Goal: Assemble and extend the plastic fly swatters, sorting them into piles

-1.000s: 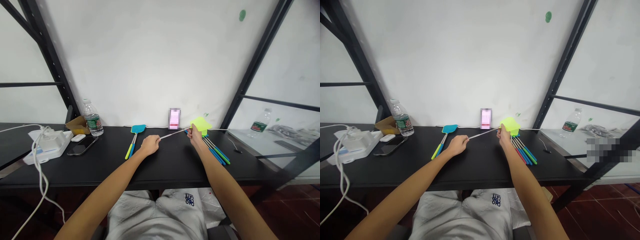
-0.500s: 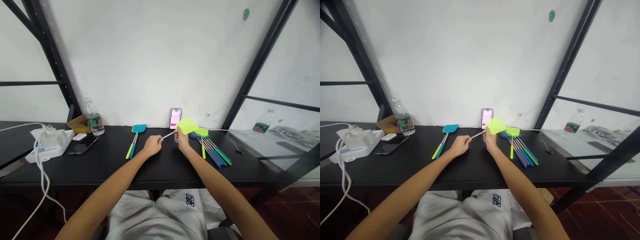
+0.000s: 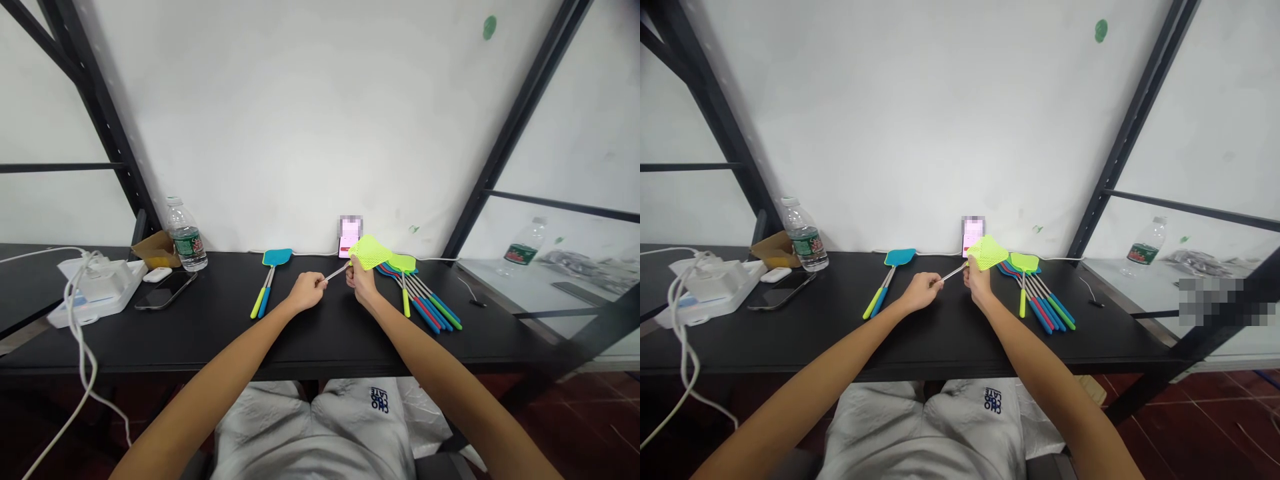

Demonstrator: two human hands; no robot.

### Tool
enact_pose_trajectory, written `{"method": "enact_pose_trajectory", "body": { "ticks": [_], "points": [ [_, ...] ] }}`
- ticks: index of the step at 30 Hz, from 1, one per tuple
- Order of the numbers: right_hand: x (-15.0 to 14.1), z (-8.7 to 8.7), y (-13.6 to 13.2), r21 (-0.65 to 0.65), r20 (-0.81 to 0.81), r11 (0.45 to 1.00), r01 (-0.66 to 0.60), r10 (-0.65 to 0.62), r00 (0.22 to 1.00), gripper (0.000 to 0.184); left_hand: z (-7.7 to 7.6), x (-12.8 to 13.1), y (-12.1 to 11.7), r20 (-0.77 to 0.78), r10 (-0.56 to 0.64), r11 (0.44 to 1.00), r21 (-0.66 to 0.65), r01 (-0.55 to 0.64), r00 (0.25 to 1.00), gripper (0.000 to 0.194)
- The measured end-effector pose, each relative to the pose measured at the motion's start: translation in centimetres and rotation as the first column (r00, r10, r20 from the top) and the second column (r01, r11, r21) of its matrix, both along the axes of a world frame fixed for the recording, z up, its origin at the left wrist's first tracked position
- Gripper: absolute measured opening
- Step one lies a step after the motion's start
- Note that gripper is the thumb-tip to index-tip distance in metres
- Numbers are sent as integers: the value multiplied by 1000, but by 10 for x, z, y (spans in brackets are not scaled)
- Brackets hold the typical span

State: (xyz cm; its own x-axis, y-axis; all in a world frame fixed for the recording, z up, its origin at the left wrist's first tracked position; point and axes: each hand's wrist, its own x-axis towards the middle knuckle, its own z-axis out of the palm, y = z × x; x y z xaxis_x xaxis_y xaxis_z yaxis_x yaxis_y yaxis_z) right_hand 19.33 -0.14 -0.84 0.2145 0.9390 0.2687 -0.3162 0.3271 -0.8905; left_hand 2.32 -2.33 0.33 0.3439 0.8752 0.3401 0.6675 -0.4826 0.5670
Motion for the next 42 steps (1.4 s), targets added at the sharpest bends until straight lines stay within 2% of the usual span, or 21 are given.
{"method": "enact_pose_trajectory", "body": {
  "ticks": [2,5,8,17,25,28,32,35,37,38,39,40,41,42],
  "points": [
    [4,2,-1,-9,19,998,-56,56,998,39,0,0,0,66,-56,992,-108,62,996,21],
    [11,7,-2,-5,57,990,-138,138,989,38,0,-1,-2,199,-159,942,-264,209,967,21],
    [17,10,-1,-9,96,983,-181,181,979,40,0,-1,-5,272,-199,910,-305,281,941,22],
    [24,6,4,-72,164,978,-197,206,965,40,3,-1,-11,198,-194,932,-268,243,961,37],
    [27,4,2,-124,223,949,-291,312,923,41,1,-1,-11,171,-173,953,-219,208,970,35],
    [23,6,-4,-123,247,937,-326,347,905,41,3,0,-11,176,-161,966,-175,192,971,35],
    [20,11,-9,-142,299,918,-370,396,868,40,5,-1,-7,147,-133,989,-42,140,980,37],
    [27,16,-3,-127,350,965,-230,261,900,44,7,-5,0,152,-51,998,50,43,987,38],
    [39,19,3,-53,431,998,-37,56,901,43,9,-10,5,158,63,996,47,-71,985,37],
    [47,20,7,8,499,997,76,-69,864,41,11,-13,7,159,127,990,38,-135,979,37],
    [57,21,9,80,570,979,190,-201,797,37,13,-17,9,155,195,979,30,-202,968,36],
    [67,22,12,143,644,943,300,-319,696,33,15,-21,11,149,284,956,24,-291,947,32],
    [77,22,13,180,717,895,409,-403,569,29,17,-25,13,122,381,922,21,-386,916,28],
    [87,22,14,197,790,852,485,-431,436,24,19,-30,14,67,471,881,11,-473,879,25]
  ]
}}
